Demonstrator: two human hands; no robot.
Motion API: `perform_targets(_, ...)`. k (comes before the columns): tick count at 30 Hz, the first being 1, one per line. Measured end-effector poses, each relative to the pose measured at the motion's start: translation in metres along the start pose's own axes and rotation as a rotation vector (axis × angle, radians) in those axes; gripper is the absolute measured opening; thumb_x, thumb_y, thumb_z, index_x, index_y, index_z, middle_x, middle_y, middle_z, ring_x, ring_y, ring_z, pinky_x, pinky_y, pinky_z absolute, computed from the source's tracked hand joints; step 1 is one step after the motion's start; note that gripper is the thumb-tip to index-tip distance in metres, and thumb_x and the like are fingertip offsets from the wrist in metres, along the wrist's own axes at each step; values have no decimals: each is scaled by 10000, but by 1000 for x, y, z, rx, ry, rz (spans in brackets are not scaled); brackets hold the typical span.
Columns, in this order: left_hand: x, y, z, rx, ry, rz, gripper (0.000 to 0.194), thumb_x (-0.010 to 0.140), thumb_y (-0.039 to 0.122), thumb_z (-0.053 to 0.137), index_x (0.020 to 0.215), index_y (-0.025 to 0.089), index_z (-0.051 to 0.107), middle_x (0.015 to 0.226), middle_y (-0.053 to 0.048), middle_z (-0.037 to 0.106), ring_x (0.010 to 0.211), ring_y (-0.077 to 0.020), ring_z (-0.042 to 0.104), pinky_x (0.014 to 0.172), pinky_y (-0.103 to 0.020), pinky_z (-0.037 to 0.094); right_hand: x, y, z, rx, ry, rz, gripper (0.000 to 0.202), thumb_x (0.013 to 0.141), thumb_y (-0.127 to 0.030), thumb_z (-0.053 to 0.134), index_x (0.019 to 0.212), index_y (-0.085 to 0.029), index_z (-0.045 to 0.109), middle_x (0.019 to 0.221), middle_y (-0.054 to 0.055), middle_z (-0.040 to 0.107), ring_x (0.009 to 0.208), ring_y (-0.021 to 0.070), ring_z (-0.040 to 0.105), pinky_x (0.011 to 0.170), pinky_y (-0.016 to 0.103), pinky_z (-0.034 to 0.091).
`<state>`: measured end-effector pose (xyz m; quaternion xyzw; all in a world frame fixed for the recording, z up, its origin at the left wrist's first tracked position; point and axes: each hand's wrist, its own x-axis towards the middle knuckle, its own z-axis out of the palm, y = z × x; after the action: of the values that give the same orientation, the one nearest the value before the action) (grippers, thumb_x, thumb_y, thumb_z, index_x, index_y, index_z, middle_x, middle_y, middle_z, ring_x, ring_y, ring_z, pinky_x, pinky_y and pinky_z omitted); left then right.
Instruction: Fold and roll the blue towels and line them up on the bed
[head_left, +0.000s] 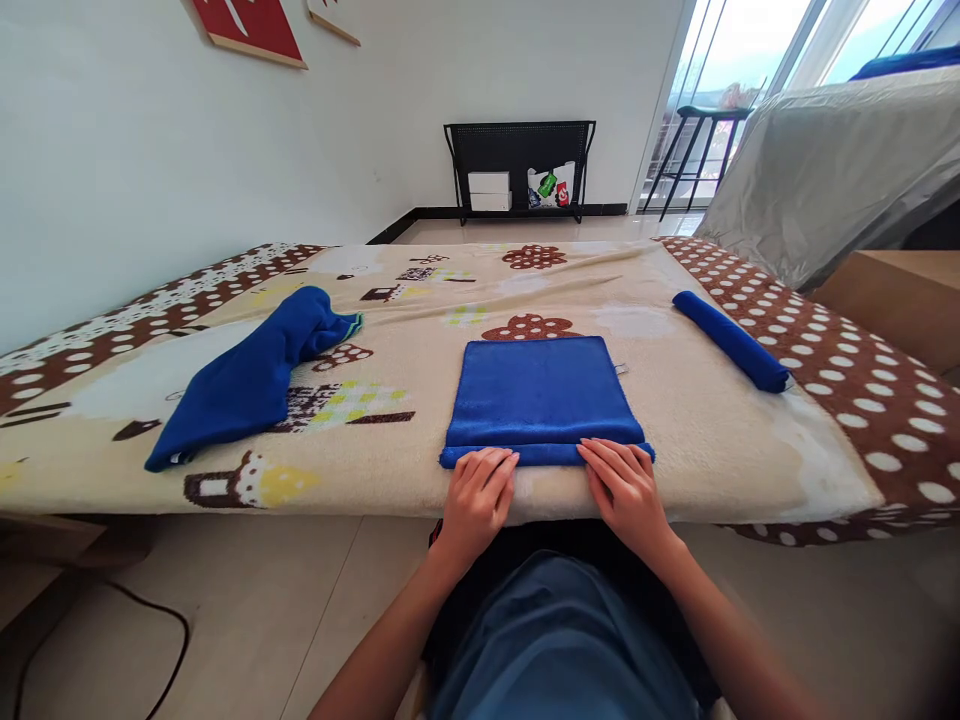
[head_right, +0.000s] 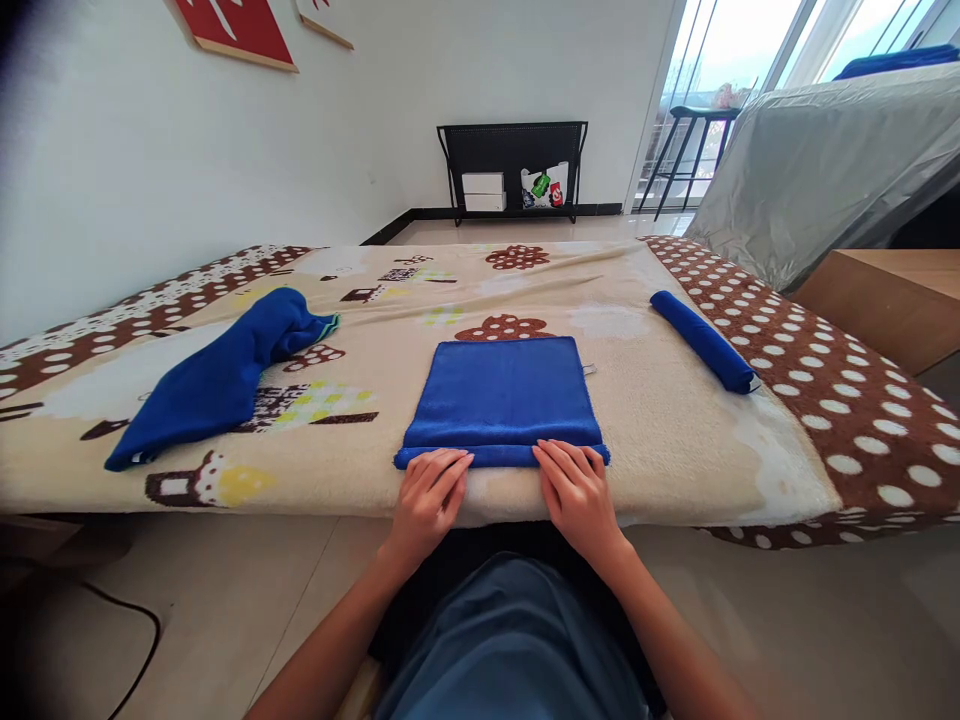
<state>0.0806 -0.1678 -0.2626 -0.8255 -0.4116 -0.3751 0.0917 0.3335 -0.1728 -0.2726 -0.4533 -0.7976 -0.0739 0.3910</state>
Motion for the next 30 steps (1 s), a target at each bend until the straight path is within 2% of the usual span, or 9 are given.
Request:
perform_targets(4, 7, 6, 2, 41, -1, -42, 336, 939, 137, 544, 1266, 201, 585, 1167, -90, 703, 1115, -246, 627, 971, -435, 469, 3, -1, 1, -23, 12, 39, 390, 950, -158, 522, 1326, -236, 587, 1243, 52, 688, 1153, 213, 618, 1011, 420, 409)
perform_targets(8, 24, 29, 20, 9, -103, -11, 361, 968, 179, 484, 1321, 173, 556, 1266, -114, 673, 1189, -253, 608, 1026, -456, 466, 17, -22, 15, 4, -51, 28, 398, 972, -181, 462, 1351, -220, 574, 1291, 69, 662, 1181, 223, 604, 1037, 428, 412)
perform_targets(11, 31, 34, 27, 19, -152, -26, 379, 986, 187, 429, 1347, 165, 542, 1322, -122, 647, 1221, -251, 600, 1048, -461, 454, 25, -30, 20, -15, -90, 40, 393, 991, -212, 432, 1360, -200, 566, 1326, 75, 641, 1209, 224, 591, 1052, 423, 401)
perform_targets(14, 28, 18, 20, 49, -179, -56, 377, 996, 217, 428, 1351, 169, 546, 1351, -111, 635, 1268, -250, 576, 1058, -455, 427, 25, -20, 13, -69, -108, 83, 372, 1004, -282, 450, 1344, -200, 577, 1338, 74, 636, 1241, 224, 578, 1061, 418, 386)
perform_targets(19, 9, -25, -7, 143, -145, -198, 369, 997, 271, 448, 1337, 189, 565, 1367, -106, 627, 1298, -266, 555, 1053, -472, 385, 9, 19, -7, -211, -67, 190, 388, 1006, -379, 457, 1318, -195, 597, 1336, 86, 636, 1241, 258, 582, 1050, 442, 381)
perform_targets(21, 4, -31, -14, 180, -140, -245, 373, 999, 275, 437, 1343, 202, 561, 1382, -107, 615, 1320, -280, 535, 1084, -513, 334, 3, 28, -12, -261, -64, 207, 395, 1005, -384, 457, 1312, -178, 597, 1333, 97, 637, 1246, 274, 576, 1057, 459, 370)
perform_targets(25, 11, -13, -14, 236, -136, -317, 370, 1004, 264, 406, 1328, 204, 575, 1381, -127, 611, 1350, -317, 505, 1119, -632, 208, 7, 18, -7, -315, -40, 204, 360, 1006, -343, 451, 1269, -162, 617, 1290, 123, 660, 1242, 299, 578, 1088, 516, 315)
perform_targets(27, 20, 4, -7, 211, -167, -283, 379, 1004, 255, 393, 1325, 188, 583, 1375, -141, 613, 1344, -316, 514, 1113, -631, 235, 16, 3, 1, -286, -47, 174, 345, 1009, -312, 435, 1270, -178, 618, 1284, 119, 664, 1237, 289, 583, 1096, 523, 302)
perform_targets(30, 35, 26, 8, 126, -256, -151, 415, 997, 219, 372, 1361, 156, 561, 1398, -151, 591, 1334, -280, 530, 1086, -533, 360, 30, -21, 14, -196, -104, 112, 355, 1013, -277, 409, 1291, -182, 608, 1316, 109, 646, 1248, 258, 579, 1086, 480, 333)
